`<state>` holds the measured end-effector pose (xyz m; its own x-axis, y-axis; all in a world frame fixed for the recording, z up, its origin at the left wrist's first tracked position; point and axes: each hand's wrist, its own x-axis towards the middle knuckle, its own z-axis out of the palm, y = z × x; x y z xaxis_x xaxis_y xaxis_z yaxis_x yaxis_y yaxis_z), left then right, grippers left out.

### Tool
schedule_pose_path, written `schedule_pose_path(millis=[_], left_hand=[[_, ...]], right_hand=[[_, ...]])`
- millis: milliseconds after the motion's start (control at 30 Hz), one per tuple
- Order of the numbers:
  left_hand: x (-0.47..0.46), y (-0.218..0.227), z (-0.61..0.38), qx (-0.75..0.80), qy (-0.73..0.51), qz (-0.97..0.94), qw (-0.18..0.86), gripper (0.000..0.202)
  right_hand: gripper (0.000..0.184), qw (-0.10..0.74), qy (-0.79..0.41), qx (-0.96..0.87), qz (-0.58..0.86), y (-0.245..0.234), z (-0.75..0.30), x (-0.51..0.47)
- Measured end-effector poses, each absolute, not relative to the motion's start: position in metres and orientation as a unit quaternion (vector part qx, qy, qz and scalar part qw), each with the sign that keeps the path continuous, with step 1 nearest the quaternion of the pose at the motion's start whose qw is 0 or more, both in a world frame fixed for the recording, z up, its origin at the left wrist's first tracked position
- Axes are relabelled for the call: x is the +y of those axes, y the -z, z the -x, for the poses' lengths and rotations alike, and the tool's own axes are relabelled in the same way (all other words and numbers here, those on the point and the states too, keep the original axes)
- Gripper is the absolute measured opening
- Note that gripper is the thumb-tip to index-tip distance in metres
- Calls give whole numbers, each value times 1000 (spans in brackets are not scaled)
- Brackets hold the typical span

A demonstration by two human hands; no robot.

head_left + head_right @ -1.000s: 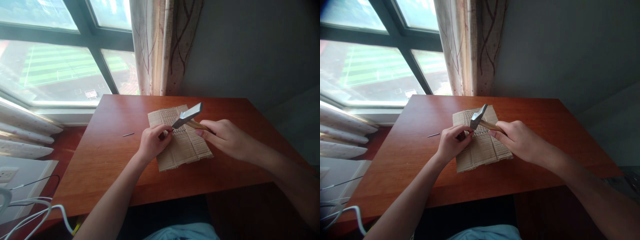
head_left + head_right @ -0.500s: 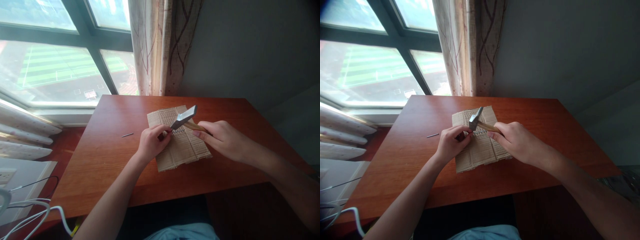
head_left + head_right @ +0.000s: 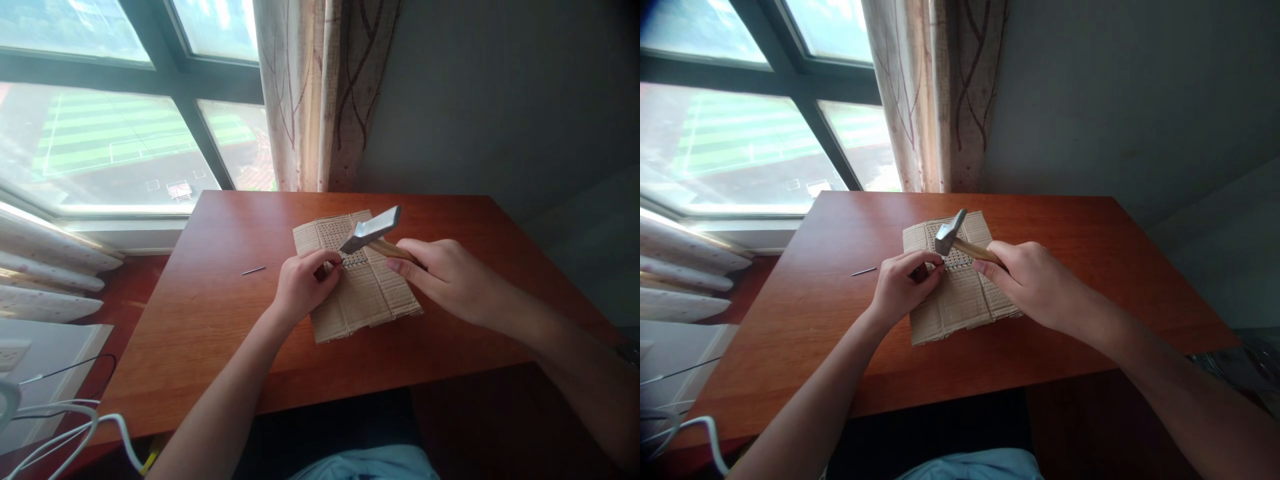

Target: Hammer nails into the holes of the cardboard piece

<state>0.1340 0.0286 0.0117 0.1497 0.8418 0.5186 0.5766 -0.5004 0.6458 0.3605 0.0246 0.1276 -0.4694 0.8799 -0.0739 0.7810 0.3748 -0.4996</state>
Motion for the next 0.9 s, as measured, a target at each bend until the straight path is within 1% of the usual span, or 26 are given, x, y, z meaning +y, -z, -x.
schedule_pose_path(millis=[100,267,433,600,800,900], left_hand=[[28,-12,-134,479,-441,-744,152,7],[28,-13,-133,479,-434,-748,148,6],[28,-13,-134,479,-438,-746,150,7],[28,-11,-133,476,-434,-750,154,6],[29,-10,-133,476,-434,-749,152,6],[29,-11,-133,477,-429,-751,154,6]], right_hand=[[39,104,-242,-821,507,-128,-360,23],[42,72,-252,-818,512,-124,-360,23],[41,94,-243,-817,515,-125,-359,23],[43,66,-249,-813,523,-124,-359,24],[42,80,-241,-815,521,-126,-359,24],[42,62,-249,-810,527,-122,-358,24]])
